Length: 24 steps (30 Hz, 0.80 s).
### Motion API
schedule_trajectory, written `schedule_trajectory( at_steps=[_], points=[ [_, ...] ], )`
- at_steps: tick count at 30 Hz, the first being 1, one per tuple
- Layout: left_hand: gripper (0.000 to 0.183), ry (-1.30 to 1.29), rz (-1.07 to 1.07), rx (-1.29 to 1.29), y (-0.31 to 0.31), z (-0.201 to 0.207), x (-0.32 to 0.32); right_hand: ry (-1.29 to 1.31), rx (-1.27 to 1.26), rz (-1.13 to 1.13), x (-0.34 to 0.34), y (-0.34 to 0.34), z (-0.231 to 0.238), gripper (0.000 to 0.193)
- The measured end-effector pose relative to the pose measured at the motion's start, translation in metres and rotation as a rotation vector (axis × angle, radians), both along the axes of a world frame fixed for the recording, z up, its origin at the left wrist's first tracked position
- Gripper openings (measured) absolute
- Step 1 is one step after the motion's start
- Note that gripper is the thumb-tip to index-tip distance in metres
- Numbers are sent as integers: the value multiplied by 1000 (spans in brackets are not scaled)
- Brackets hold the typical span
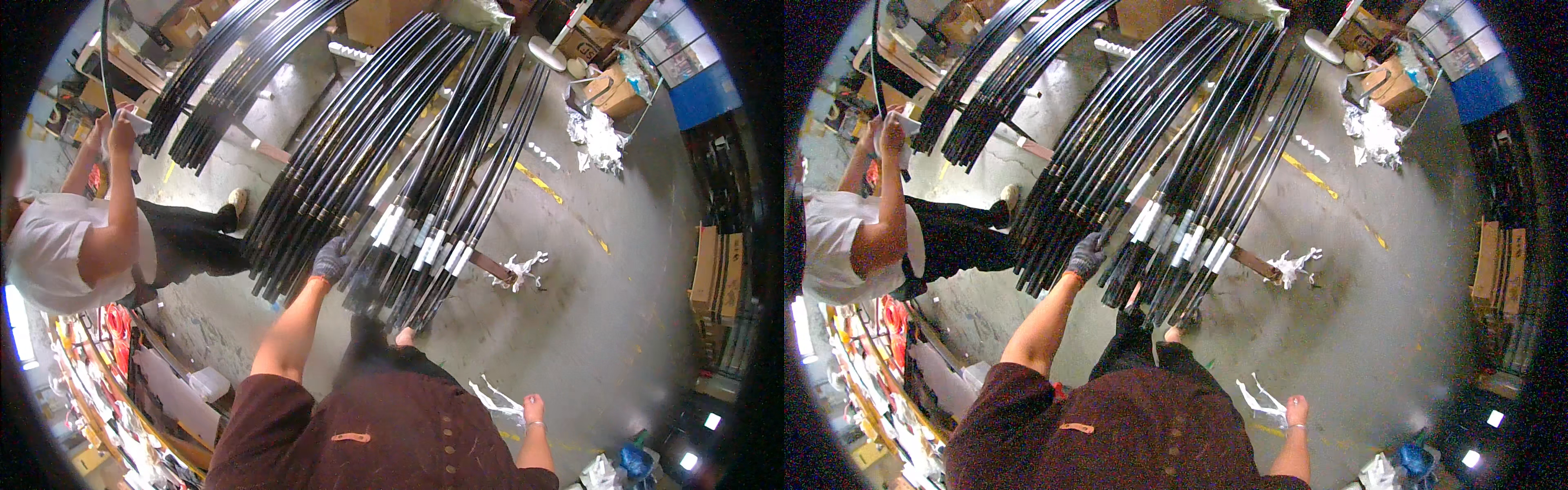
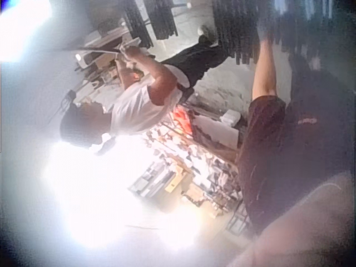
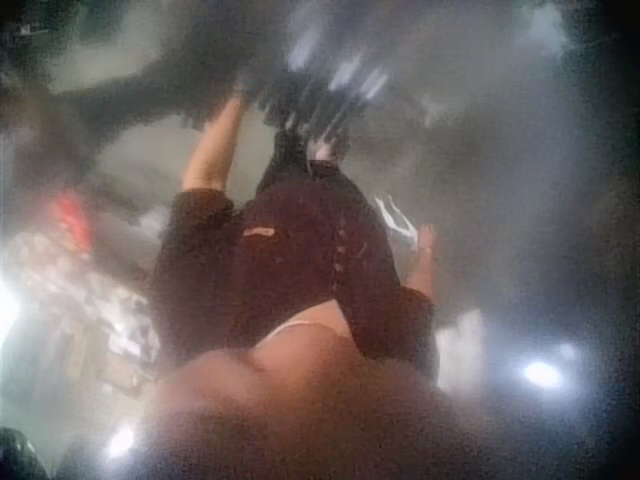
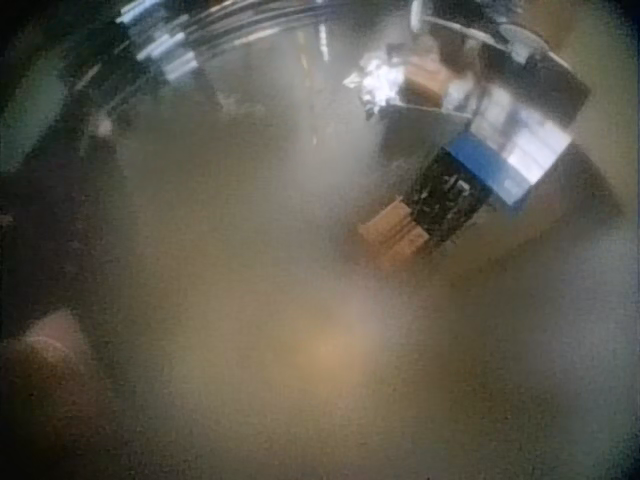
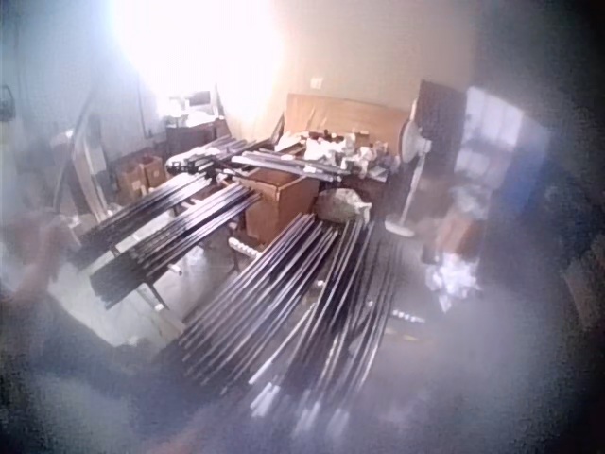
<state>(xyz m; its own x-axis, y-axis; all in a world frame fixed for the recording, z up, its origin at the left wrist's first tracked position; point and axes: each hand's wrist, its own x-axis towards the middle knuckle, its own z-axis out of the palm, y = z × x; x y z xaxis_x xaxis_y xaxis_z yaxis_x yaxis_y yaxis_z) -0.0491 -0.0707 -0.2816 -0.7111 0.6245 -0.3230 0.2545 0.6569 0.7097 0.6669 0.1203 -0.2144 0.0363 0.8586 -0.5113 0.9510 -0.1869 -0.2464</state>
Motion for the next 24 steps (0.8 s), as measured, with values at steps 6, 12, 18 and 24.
schedule_trajectory(
  at_steps=[6, 12, 18, 24],
  points=[
    [49, 220, 153, -127, -7, 38, 38, 56, 47, 98, -3, 10, -32, 15],
    [54, 92, 169, -46, 8, 34, 61, 201, 103, 73, 9, 18, -43, 9],
    [49, 139, 207, -122, 21, 23, 77, 176, 81, 27, 66, 1, -34, 8],
    [42, -55, 237, 234, 31, 60, 91, 114, 108, -15, 93, -21, -43, 12]
  ],
)
